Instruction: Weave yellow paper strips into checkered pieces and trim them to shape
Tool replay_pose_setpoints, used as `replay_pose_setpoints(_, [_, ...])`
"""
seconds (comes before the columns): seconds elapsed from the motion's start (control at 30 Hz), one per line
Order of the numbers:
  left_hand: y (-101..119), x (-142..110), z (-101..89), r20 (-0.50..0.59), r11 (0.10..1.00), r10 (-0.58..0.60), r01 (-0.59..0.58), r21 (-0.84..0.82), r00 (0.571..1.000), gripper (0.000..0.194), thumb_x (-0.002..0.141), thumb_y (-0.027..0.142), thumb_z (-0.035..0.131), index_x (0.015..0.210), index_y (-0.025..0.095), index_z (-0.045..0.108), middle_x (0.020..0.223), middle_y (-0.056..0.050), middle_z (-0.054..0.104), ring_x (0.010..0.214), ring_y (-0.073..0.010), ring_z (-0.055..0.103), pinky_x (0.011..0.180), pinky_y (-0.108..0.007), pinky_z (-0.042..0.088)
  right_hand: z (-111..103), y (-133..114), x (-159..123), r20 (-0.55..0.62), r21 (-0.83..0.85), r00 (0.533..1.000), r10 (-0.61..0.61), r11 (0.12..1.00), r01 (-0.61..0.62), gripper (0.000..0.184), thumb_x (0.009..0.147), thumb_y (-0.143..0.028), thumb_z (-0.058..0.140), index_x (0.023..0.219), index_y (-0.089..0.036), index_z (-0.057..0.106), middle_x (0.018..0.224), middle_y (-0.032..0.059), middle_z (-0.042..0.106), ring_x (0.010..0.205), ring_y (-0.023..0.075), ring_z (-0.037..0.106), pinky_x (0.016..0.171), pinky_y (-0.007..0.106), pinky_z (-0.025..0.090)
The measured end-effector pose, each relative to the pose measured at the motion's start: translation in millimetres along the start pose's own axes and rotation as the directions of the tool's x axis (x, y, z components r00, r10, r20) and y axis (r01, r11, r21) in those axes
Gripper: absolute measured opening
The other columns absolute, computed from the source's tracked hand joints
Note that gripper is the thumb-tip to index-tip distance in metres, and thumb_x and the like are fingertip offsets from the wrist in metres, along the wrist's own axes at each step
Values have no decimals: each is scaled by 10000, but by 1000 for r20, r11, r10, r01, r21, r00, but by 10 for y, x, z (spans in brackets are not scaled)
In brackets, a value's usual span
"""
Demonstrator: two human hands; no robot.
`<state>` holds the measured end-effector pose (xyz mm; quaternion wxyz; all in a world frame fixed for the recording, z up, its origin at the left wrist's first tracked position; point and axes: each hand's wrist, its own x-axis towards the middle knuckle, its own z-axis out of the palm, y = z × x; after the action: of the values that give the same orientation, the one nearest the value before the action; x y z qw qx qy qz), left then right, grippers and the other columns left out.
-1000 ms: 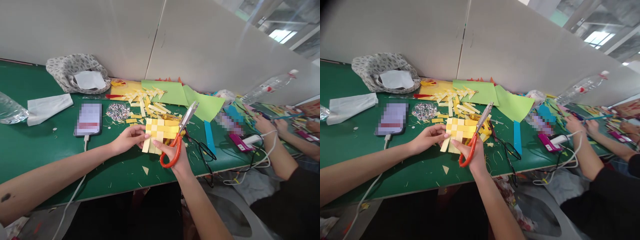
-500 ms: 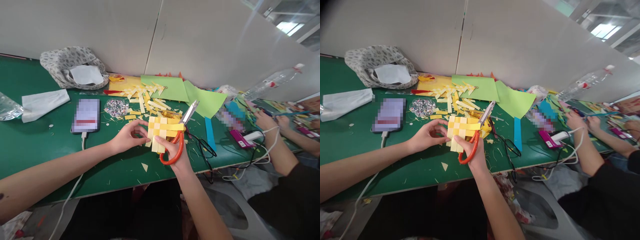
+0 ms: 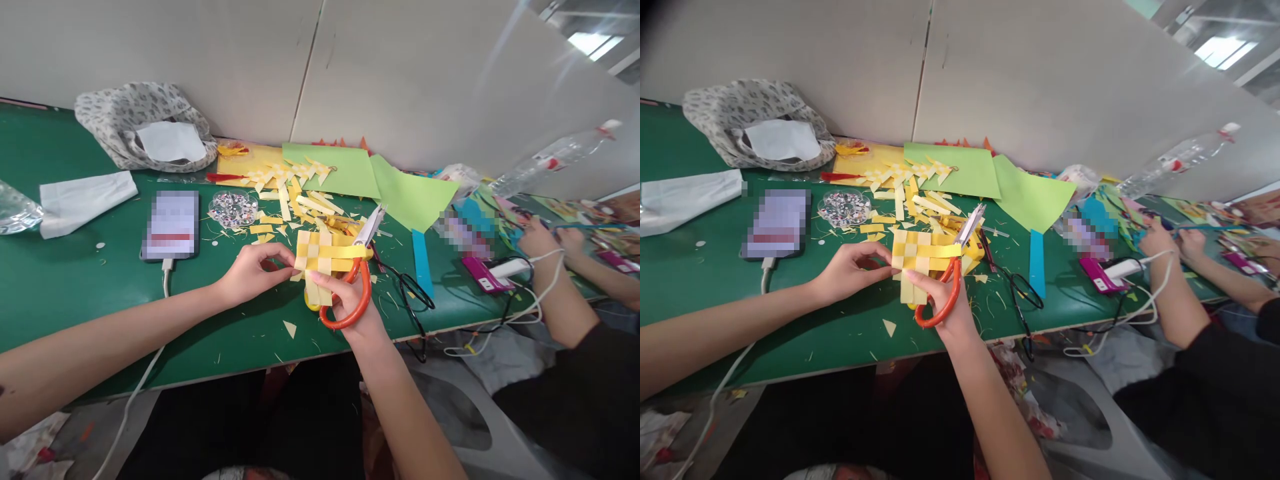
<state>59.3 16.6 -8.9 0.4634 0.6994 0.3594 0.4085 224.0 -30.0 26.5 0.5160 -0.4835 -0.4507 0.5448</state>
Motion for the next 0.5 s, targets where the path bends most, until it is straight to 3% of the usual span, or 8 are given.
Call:
replay_pose_setpoints(0.2, [48,-17,-24,103,995,-32,41,-90,994,184,755,332,647,836,166,642,861,-41,657,776,-148,626,650,-233,517,-49,27,2,-26,-8,999,22,1000,-22,360,670,-267,716,1022,-226,653,1095,51,676,1026,302,630,903,486,527])
replay_pose_setpoints(0.5, [23,2,-7,121,976,-73,96,-197,990,172,705,268,696,794,145,615,775,-29,652,694,-123,617,639,-236,516,-65,48,-27,-6,-94,1000,-14,996,13,367,667,-261,728,1029,-231,671,1072,21,689,1028,268,632,927,420,517])
